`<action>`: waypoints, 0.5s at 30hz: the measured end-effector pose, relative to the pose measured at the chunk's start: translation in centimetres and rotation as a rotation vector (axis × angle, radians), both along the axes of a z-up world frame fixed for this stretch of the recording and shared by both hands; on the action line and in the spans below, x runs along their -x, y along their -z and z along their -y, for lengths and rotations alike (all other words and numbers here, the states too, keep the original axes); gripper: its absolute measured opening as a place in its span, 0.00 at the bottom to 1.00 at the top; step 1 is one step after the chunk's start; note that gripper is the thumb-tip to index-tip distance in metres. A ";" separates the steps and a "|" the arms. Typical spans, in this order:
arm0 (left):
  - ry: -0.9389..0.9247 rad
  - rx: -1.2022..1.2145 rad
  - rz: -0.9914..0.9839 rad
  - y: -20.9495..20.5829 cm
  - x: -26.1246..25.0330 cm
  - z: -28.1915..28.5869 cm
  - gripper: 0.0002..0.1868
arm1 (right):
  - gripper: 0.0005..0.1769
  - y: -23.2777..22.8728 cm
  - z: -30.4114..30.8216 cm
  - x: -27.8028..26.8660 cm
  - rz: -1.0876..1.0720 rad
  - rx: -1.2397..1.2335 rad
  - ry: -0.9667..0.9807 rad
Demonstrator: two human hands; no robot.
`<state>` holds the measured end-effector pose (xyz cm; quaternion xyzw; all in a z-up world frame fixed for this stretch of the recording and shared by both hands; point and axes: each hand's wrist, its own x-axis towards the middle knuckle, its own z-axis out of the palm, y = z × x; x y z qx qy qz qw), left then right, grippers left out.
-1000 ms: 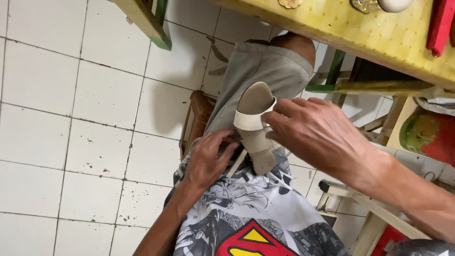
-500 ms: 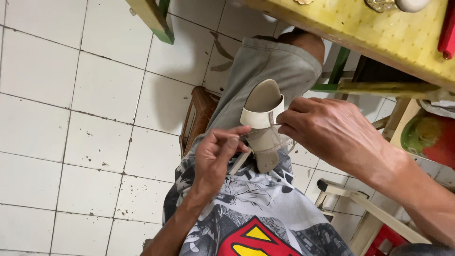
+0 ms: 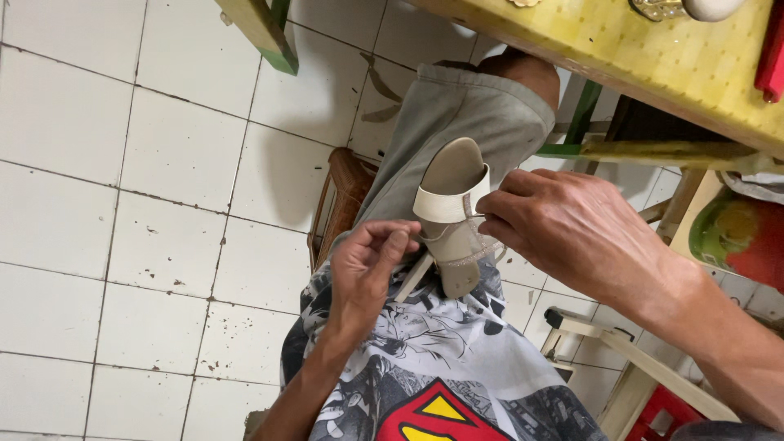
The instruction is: The person sits on a chair and sews a beige sandal held on their lap using a needle and thread. They pull the thread through the sandal strap, adjust the sandal's position, and use a pair of scissors to cut the thread.
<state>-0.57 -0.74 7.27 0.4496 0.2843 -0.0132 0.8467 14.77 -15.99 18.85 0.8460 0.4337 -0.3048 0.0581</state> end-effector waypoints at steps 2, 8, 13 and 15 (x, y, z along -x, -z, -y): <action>-0.023 -0.103 0.050 0.0 0.4 -0.7 0.08 | 0.15 0.0 0.0 -0.1 -0.022 0.056 0.007; -0.058 -0.036 0.108 0.4 0.7 -1.1 0.05 | 0.37 -2.4 0.8 -2.5 -0.268 0.120 0.439; -0.045 -0.015 0.090 0.8 0.8 -1.0 0.05 | 0.19 0.1 3.7 -2.1 -0.190 -0.015 0.443; -0.028 -0.027 0.085 1.0 0.8 -1.2 0.05 | 0.18 1.3 3.8 -1.7 -0.196 -0.008 0.457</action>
